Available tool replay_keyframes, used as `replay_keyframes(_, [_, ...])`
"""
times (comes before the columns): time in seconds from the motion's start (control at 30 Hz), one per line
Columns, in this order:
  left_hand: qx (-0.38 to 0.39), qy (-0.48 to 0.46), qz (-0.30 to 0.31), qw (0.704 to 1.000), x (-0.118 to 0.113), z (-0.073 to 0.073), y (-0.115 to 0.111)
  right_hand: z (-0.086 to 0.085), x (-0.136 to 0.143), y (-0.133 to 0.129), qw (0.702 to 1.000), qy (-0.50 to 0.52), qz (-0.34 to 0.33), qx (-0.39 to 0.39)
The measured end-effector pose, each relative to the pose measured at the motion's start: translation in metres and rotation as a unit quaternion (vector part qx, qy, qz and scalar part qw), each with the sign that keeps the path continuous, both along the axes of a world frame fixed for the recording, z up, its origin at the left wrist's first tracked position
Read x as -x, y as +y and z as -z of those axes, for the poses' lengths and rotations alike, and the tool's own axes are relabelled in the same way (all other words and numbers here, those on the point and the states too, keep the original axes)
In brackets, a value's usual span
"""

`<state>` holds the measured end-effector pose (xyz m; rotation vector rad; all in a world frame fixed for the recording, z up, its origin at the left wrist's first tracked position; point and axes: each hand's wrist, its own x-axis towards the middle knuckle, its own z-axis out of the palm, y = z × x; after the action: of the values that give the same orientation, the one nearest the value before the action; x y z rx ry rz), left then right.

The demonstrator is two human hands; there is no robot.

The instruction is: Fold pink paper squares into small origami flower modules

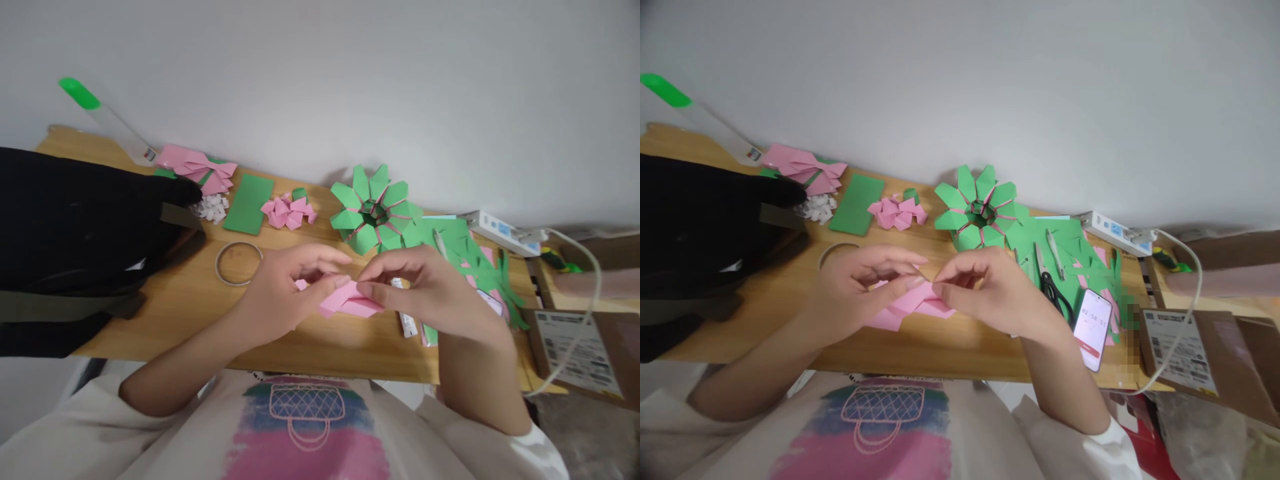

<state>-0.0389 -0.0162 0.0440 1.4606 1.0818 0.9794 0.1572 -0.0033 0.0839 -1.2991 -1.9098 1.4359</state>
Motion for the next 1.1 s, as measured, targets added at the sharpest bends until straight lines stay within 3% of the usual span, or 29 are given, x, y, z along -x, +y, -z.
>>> replay_keyframes(0.13, [0.048,0.017,0.003,0.999,0.004,-0.003,0.005,0.003,-0.001,0.0,0.999,0.0,-0.01,0.033])
replay_keyframes(0.3, [0.042,0.034,0.043,0.998,0.004,-0.005,0.008,0.005,0.004,0.001,0.995,0.015,-0.042,0.091])
replay_keyframes(0.43, [0.044,0.035,0.055,0.997,0.002,-0.002,0.011,0.009,0.007,0.0,0.994,0.033,-0.046,0.095])
replay_keyframes(0.6, [0.112,-0.01,0.086,0.99,0.005,0.006,0.015,0.023,0.003,-0.002,0.992,0.072,0.013,0.104])
replay_keyframes(0.7, [0.122,-0.009,0.091,0.988,0.009,0.009,0.016,0.028,-0.002,-0.005,0.993,0.083,0.041,0.071])
replay_keyframes(0.83, [0.1,0.028,0.054,0.993,0.009,0.008,0.017,0.03,-0.004,-0.017,0.994,0.098,0.023,0.029])
replay_keyframes(1.0, [0.056,0.008,0.05,0.997,0.006,0.004,0.015,0.037,0.002,-0.03,0.987,0.082,0.138,-0.006])
replay_keyframes(1.1, [0.023,0.01,0.034,0.999,0.005,0.002,0.014,0.041,0.004,-0.031,0.981,0.115,0.156,0.006])
